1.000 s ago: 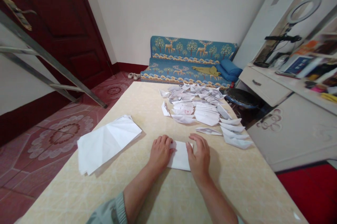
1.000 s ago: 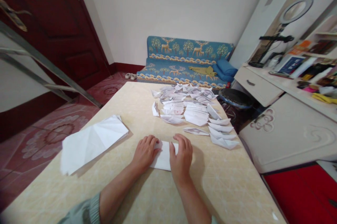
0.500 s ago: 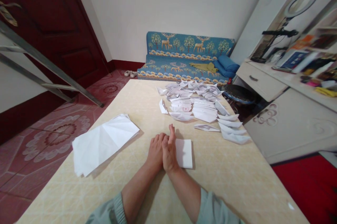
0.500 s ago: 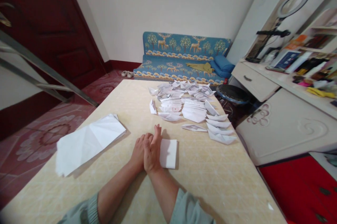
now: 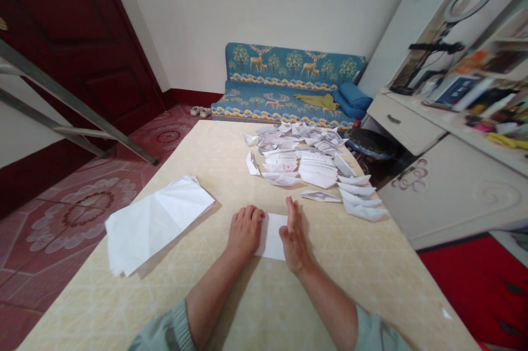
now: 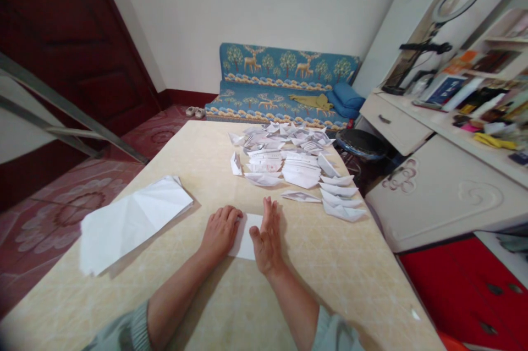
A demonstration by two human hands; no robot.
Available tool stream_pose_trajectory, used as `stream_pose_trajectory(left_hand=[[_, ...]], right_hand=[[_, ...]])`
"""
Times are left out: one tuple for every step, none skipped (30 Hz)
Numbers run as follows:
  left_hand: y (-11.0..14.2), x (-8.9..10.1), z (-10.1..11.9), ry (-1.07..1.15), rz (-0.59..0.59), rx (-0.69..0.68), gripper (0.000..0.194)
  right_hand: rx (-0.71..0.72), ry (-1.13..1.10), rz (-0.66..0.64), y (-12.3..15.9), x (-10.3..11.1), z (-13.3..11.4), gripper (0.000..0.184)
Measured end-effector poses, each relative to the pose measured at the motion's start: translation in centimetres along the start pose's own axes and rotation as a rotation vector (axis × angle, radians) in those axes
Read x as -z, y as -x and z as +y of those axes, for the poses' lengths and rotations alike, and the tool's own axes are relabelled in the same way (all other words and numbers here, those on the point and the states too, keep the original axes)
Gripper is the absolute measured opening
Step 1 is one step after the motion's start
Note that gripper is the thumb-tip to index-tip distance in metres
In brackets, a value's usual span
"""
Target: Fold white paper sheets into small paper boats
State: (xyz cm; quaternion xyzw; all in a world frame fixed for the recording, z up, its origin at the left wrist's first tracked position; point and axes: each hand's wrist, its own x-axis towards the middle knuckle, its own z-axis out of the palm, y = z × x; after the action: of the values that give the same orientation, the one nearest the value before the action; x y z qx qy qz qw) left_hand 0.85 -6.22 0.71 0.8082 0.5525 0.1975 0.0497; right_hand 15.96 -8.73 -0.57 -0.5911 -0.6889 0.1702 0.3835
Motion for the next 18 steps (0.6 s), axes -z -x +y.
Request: stream_pose_trajectory(left_hand=[[0.0,0.0,0.0,0.004,-0.001,0.002,0.018],[0.0,0.0,0.0,0.007,-0.001,0.005,0.018],[0.0,0.0,0.0,0.013,-0.001,0.008,0.018],[0.0,0.0,0.0,0.022,-0.001,0.011,0.018],[0.0,0.0,-0.1,0.037,-0.003,0.015,0.018],[-0.1,0.0,-0.2,0.063,-0.008,0.020,0.018],[-0.2,0.0,-0.5,0.101,-0.015,0.022,0.019],[-0.4,0.0,-0.8,0.152,-0.026,0.024,0.019],[-0.6,0.0,-1.2,0.218,-0.044,0.014,0.020],[-0.8,0.1,-1.7,0.294,-0.059,-0.009,0.024],[-1.0,0.1,-2.1,0.371,-0.069,-0.037,0.027],[-1.2,0.2,-2.6,0.441,-0.068,-0.052,0.029],[-1.4,0.3,-3.0,0.498,-0.073,-0.060,0.031],[-1.5,0.5,-3.3,0.551,-0.079,-0.049,0.031],[-1.6,0.6,-3.5,0.598,-0.091,-0.029,0.031],[-1.6,0.7,-3.7,0.640,-0.102,-0.005,0.031],[-1.7,0.8,-3.8,0.676,-0.110,0.017,0.031],[-1.6,0.9,-3.9,0.705,-0.113,0.034,0.030]], right_hand=[[0.005,0.040,-0.011,0.1,0.3,0.1,0.082],[0.012,0.094,-0.036,0.2,0.6,0.1,0.082],[0.021,0.161,-0.073,0.3,0.7,0.0,0.082],[0.035,0.233,-0.113,0.4,0.8,-0.3,0.082],[0.054,0.304,-0.155,0.4,0.7,-0.6,0.082],[0.079,0.366,-0.194,0.5,0.7,-1.0,0.084],[0.106,0.413,-0.229,0.5,0.5,-1.4,0.085],[0.132,0.445,-0.260,0.5,0.4,-1.8,0.088],[0.154,0.464,-0.284,0.6,0.3,-2.1,0.091],[0.168,0.473,-0.304,0.6,0.2,-2.3,0.095],[0.174,0.474,-0.317,0.6,0.1,-2.4,0.098],[0.171,0.471,-0.329,0.6,0.1,-2.5,0.100],[0.162,0.464,-0.339,0.6,0.0,-2.6,0.101],[0.155,0.453,-0.350,0.7,0.0,-2.8,0.102],[0.150,0.440,-0.362,0.8,-0.1,-2.9,0.103],[0.149,0.424,-0.376,1.0,-0.2,-3.2,0.104],[0.151,0.406,-0.389,1.3,-0.3,-3.5,0.105],[0.152,0.388,-0.400,1.6,-0.5,-3.9,0.106]])
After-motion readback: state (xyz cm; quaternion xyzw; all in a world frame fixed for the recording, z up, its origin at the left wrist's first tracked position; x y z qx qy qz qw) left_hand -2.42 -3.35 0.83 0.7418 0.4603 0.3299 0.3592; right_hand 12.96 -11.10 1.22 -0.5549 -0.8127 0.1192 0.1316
